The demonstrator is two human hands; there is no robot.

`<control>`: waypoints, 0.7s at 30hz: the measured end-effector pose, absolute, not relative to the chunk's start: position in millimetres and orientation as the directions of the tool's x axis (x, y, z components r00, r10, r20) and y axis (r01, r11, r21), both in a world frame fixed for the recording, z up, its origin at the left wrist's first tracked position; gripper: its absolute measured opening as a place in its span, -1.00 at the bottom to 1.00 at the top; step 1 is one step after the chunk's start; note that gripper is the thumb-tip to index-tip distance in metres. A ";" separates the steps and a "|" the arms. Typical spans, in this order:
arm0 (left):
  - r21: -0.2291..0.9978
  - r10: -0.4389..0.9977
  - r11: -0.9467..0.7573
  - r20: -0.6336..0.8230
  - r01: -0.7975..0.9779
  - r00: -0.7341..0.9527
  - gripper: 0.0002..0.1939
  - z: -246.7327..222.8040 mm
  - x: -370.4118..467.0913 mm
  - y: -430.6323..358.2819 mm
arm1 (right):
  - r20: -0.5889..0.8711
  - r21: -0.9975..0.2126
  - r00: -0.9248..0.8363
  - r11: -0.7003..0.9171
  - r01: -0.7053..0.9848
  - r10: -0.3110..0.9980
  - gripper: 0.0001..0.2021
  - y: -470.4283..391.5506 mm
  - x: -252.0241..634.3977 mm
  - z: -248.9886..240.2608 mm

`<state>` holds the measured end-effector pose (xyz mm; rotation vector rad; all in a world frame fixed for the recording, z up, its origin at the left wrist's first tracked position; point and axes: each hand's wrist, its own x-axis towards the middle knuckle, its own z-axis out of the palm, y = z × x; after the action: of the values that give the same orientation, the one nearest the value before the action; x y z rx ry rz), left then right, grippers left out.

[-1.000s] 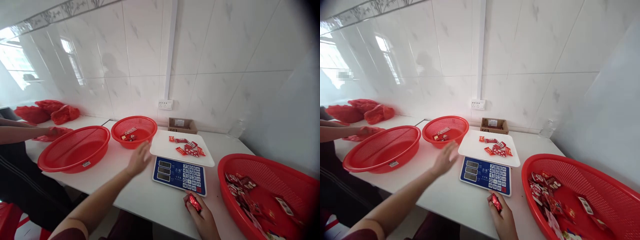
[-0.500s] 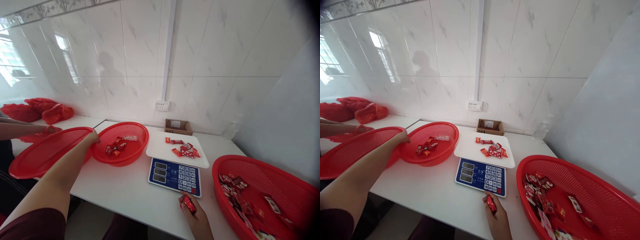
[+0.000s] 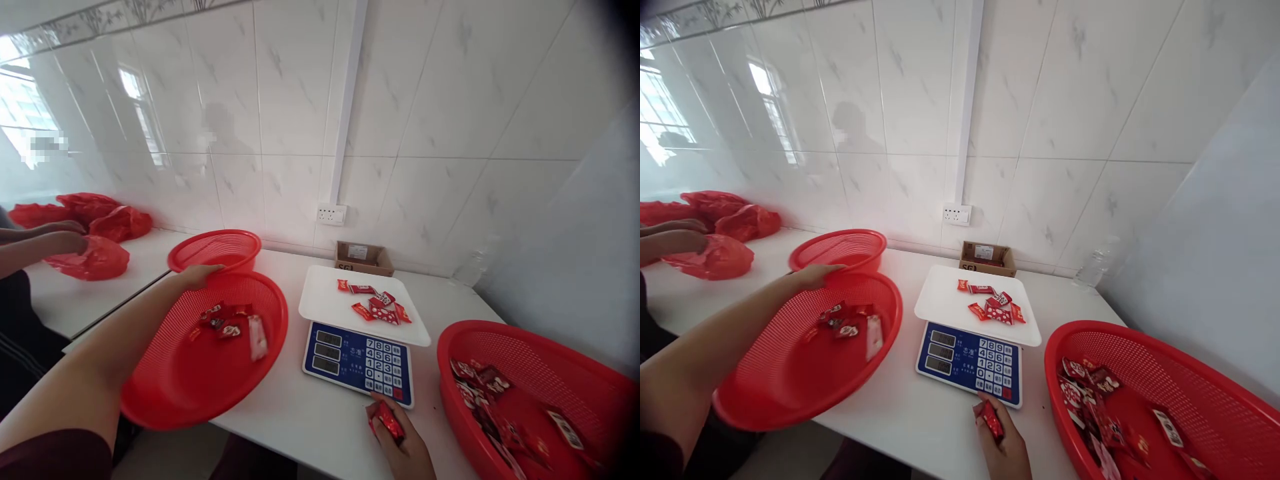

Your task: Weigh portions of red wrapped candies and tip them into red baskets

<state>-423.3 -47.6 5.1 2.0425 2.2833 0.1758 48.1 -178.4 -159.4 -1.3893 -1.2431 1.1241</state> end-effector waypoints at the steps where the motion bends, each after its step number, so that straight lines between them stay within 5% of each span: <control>1: 0.117 0.997 0.075 0.021 0.990 -0.078 -0.39 4.4 -421.5 -44.1 | -0.031 -0.987 0.081 -0.043 0.157 0.996 -0.54 -178.6 47.4 -157.8; 13: 0.067 0.993 -0.041 0.115 0.997 0.033 -0.70 -7.0 -389.4 -17.2 | -0.036 -0.984 0.085 -0.050 0.170 0.996 -0.56 -180.6 45.7 -152.9; 21: 0.040 0.990 -0.143 -0.002 0.989 0.143 -0.44 -7.9 -370.0 -24.4 | -0.051 -0.986 0.098 -0.065 0.152 0.994 -0.53 -180.5 43.0 -149.9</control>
<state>-370.0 -24.4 -7.9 2.3513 2.0357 0.0388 43.0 -180.5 -149.9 -1.4091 -1.2227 1.1040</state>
